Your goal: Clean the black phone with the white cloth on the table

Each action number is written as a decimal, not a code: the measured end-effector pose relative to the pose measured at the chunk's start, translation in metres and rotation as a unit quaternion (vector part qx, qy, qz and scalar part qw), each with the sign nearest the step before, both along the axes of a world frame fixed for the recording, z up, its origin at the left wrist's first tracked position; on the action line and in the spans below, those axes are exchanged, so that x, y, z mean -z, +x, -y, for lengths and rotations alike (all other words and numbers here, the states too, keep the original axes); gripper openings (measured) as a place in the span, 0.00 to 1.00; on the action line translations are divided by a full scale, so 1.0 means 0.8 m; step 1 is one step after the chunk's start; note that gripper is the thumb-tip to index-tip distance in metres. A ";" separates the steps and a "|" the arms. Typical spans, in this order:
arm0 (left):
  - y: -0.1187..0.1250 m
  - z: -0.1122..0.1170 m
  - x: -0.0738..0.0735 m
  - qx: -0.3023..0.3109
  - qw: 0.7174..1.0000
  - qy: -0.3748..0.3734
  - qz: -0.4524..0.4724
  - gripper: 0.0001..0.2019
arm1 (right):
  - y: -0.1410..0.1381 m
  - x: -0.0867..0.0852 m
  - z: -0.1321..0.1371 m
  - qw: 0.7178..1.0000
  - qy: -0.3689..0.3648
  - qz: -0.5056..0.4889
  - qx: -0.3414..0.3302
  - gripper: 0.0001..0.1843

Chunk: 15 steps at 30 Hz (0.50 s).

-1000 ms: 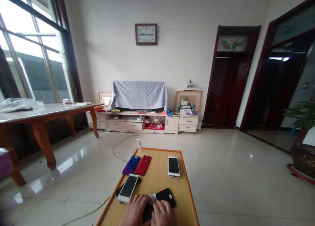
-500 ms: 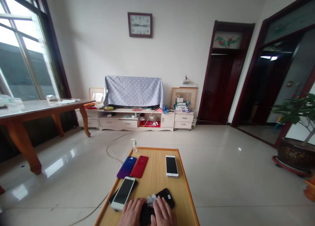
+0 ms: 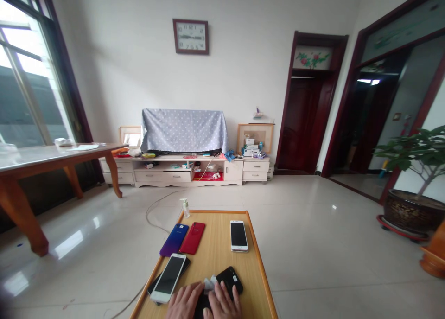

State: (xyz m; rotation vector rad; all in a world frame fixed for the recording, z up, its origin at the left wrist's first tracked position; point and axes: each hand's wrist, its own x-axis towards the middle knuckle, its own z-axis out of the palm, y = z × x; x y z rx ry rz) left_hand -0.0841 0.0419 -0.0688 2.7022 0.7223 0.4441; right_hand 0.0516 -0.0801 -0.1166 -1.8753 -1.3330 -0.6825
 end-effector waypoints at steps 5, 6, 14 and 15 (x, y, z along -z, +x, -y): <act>-0.006 0.022 -0.049 0.041 0.999 -0.005 -0.023 0.27 | 0.013 -0.018 0.022 0.996 -0.051 0.061 -0.046 0.22; -0.007 0.026 -0.058 0.041 0.999 -0.005 -0.023 0.27 | 0.012 -0.023 0.025 0.994 -0.064 0.066 -0.055 0.23; -0.011 0.043 -0.071 0.041 0.999 -0.001 -0.001 0.26 | -0.005 -0.049 0.030 0.988 -0.137 0.014 -0.071 0.24; -0.011 0.042 -0.067 0.033 0.999 -0.002 0.004 0.26 | -0.005 -0.049 0.031 0.987 -0.143 0.003 -0.070 0.24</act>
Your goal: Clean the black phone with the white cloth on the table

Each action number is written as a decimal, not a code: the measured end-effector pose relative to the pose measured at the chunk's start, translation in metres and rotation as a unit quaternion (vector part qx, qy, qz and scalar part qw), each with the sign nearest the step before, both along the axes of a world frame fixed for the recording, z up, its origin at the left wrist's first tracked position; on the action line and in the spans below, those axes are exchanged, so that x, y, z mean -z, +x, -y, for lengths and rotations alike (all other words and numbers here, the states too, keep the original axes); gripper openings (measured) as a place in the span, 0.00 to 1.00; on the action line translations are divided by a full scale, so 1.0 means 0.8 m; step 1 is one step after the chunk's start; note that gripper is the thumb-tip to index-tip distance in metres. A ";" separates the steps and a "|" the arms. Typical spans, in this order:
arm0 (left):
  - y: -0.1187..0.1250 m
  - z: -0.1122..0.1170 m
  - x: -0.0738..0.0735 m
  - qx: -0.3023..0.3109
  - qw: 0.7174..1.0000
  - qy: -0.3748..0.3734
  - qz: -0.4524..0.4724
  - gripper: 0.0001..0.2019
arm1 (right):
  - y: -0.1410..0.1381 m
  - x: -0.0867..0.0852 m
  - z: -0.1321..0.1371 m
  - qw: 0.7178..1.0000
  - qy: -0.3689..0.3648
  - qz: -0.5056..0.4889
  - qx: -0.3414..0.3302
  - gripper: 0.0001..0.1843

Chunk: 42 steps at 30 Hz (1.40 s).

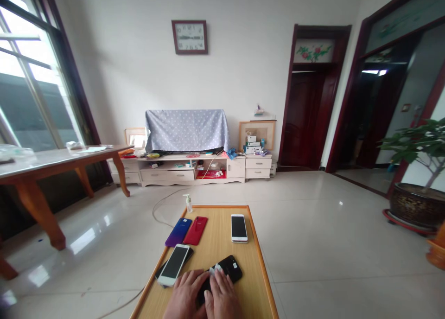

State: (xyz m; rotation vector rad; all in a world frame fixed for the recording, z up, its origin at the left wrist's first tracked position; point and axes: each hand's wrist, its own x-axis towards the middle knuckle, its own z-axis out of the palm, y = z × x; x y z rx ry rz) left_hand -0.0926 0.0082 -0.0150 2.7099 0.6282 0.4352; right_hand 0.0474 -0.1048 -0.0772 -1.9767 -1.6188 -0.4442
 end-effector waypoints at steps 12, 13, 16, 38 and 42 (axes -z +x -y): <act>0.000 0.012 0.004 -0.059 0.997 -0.009 0.048 0.25 | -0.007 -0.023 0.005 0.992 -0.081 -0.073 0.057 0.27; -0.001 0.011 0.004 -0.061 0.997 -0.016 0.046 0.25 | -0.012 -0.024 0.005 0.993 -0.083 -0.073 0.046 0.26; -0.002 0.007 0.007 -0.064 0.997 -0.036 0.038 0.28 | -0.024 -0.024 0.005 0.994 -0.085 -0.068 -0.021 0.24; -0.004 0.007 0.007 -0.079 0.993 -0.059 0.064 0.32 | 0.004 -0.044 0.001 0.988 -0.033 -0.139 0.054 0.26; -0.006 0.003 0.006 -0.069 0.995 -0.051 0.053 0.27 | -0.021 -0.035 -0.010 0.990 -0.072 -0.120 0.006 0.25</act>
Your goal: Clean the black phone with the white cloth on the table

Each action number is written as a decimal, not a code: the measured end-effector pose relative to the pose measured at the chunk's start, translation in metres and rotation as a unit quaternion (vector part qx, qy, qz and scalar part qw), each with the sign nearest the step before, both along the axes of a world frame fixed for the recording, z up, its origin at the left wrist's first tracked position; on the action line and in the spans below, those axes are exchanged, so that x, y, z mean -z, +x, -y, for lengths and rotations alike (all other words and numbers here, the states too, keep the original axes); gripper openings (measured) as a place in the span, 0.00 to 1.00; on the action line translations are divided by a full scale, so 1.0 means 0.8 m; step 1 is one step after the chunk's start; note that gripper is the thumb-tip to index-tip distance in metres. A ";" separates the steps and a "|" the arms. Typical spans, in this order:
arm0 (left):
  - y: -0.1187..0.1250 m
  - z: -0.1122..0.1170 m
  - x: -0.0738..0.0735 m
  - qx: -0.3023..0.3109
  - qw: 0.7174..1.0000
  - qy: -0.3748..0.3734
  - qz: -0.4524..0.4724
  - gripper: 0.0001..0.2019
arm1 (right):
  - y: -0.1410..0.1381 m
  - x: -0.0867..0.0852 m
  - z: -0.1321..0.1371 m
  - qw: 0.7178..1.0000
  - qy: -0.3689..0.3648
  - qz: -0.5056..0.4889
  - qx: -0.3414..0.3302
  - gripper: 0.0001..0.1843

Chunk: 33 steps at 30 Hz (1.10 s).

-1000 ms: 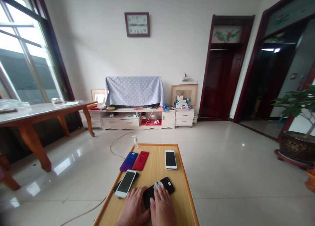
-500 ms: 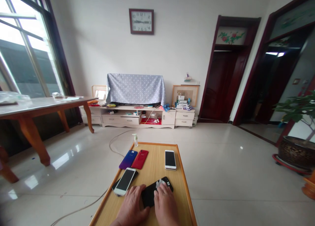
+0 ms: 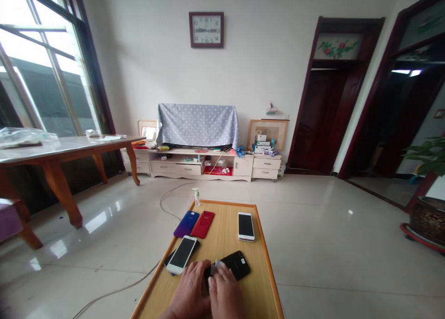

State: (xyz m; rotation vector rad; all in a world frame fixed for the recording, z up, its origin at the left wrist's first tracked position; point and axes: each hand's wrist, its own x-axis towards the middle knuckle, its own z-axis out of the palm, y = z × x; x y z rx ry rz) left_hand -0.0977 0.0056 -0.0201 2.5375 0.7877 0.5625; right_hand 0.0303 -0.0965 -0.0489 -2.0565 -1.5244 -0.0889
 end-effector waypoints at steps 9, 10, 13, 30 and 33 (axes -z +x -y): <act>0.004 0.004 -0.002 -0.020 1.000 -0.003 -0.002 0.32 | 0.025 0.002 -0.001 0.998 0.004 -0.010 0.062 0.28; 0.004 0.004 -0.003 -0.020 1.000 -0.005 -0.003 0.32 | 0.025 0.001 -0.002 0.998 0.003 -0.011 0.067 0.28; 0.004 0.000 -0.002 -0.010 1.000 -0.006 -0.007 0.28 | 0.008 0.008 -0.005 1.000 -0.017 0.000 0.009 0.27; 0.003 -0.002 -0.006 0.002 1.000 -0.006 -0.020 0.29 | 0.003 0.018 -0.010 0.997 -0.012 0.007 -0.071 0.24; 0.005 -0.002 -0.003 -0.008 1.000 -0.007 -0.010 0.30 | 0.022 0.007 -0.010 1.000 0.019 -0.014 -0.004 0.25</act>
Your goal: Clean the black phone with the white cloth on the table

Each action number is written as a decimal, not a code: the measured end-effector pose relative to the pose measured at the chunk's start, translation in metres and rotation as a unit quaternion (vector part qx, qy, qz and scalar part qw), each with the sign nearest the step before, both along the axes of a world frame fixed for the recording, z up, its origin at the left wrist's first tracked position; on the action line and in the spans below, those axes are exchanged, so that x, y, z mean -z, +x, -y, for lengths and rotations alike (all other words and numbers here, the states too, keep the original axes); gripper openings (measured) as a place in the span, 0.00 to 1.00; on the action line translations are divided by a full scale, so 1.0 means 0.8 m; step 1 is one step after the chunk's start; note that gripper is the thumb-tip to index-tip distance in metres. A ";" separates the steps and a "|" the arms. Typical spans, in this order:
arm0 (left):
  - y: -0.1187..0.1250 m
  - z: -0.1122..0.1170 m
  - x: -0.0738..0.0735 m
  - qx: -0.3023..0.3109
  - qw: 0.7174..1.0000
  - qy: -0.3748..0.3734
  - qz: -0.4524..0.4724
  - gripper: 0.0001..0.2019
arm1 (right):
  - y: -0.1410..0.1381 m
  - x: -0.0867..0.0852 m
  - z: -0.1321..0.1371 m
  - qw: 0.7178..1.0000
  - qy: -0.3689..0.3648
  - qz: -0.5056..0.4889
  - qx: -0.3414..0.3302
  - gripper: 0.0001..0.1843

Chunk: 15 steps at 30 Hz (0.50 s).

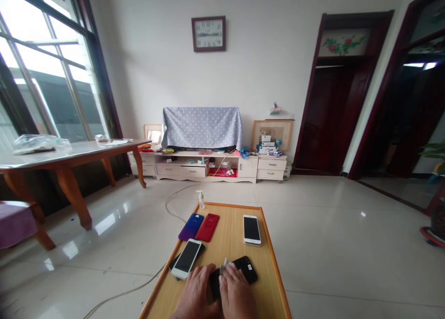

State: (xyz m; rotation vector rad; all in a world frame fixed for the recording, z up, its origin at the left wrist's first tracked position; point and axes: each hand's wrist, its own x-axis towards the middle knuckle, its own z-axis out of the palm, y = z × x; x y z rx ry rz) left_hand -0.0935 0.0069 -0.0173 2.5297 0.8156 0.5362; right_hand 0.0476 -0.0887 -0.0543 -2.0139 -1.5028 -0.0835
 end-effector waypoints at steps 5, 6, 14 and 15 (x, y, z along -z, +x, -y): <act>0.002 -0.002 0.004 0.003 1.000 0.002 -0.008 0.32 | -0.012 -0.011 -0.009 1.000 -0.020 -0.009 -0.002 0.24; 0.002 -0.003 0.005 0.006 1.000 0.002 -0.014 0.32 | -0.020 -0.010 -0.011 0.999 -0.029 -0.006 -0.026 0.24; 0.001 -0.002 0.007 -0.001 1.000 0.004 -0.012 0.38 | 0.020 -0.004 -0.018 0.998 -0.005 0.006 0.060 0.24; 0.002 -0.001 0.006 -0.002 1.000 0.002 -0.012 0.38 | 0.024 -0.002 -0.018 0.997 -0.003 0.007 0.077 0.25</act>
